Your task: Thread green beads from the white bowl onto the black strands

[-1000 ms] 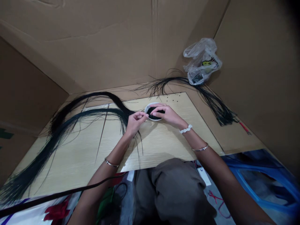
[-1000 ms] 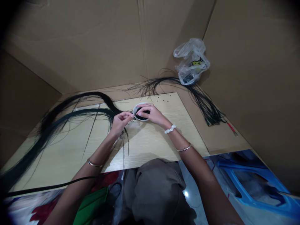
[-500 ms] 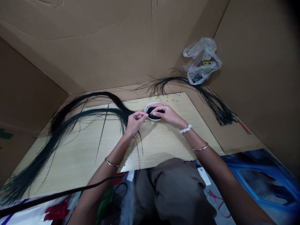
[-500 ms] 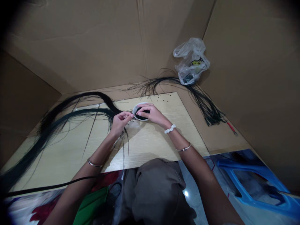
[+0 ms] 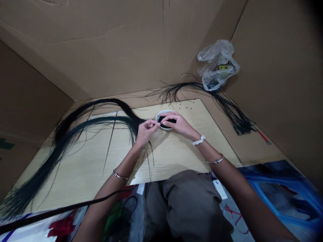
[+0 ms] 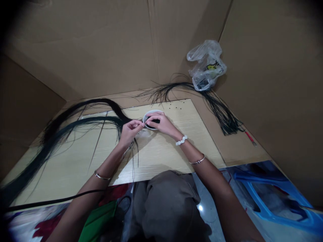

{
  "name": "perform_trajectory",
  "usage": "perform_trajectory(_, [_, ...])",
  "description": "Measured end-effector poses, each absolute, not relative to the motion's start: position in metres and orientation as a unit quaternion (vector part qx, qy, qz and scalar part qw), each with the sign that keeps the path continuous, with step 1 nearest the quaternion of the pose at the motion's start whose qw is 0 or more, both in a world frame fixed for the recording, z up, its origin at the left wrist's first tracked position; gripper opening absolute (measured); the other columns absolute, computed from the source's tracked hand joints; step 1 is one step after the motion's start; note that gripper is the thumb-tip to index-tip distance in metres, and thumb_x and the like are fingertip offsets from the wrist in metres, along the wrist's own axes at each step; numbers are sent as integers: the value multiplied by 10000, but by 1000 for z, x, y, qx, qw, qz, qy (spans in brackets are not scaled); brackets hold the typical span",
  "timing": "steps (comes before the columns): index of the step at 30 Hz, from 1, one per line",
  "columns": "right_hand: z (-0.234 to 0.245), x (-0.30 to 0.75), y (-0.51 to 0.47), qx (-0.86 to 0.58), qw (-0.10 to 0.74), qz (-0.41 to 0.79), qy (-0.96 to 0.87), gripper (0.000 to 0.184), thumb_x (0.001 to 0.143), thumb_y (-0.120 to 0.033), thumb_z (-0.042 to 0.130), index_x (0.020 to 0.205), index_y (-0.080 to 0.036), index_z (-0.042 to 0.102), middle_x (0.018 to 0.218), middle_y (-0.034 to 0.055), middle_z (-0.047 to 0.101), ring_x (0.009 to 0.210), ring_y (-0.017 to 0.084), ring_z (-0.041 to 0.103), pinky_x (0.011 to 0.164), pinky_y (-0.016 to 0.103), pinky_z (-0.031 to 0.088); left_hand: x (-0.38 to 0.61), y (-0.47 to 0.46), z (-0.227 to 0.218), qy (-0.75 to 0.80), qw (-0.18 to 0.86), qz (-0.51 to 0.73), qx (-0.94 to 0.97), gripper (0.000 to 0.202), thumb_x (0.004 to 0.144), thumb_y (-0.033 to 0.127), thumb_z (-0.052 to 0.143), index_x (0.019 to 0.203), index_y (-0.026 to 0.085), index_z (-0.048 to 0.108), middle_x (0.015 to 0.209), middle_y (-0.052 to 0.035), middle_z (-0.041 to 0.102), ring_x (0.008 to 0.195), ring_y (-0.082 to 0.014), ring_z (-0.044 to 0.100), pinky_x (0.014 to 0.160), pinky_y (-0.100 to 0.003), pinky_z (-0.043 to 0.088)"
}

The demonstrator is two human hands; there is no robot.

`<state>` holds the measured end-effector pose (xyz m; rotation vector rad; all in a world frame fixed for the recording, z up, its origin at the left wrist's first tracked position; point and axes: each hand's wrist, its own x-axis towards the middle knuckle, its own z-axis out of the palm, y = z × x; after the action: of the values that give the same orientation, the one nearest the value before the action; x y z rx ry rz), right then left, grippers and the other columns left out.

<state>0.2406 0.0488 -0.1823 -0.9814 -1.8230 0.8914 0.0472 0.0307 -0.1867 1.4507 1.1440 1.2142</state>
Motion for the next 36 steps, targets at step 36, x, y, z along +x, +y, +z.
perform_trajectory(36, [-184, 242, 50, -412, 429, 285, -752, 86, 889, -272, 679, 846, -229, 740, 1267, 29, 670, 1287, 239, 484, 1150, 469, 303, 43, 38, -194, 435, 528, 479, 549, 265, 794, 406, 650, 881, 161, 702, 754, -13, 597, 483, -70, 322, 448, -231, 209])
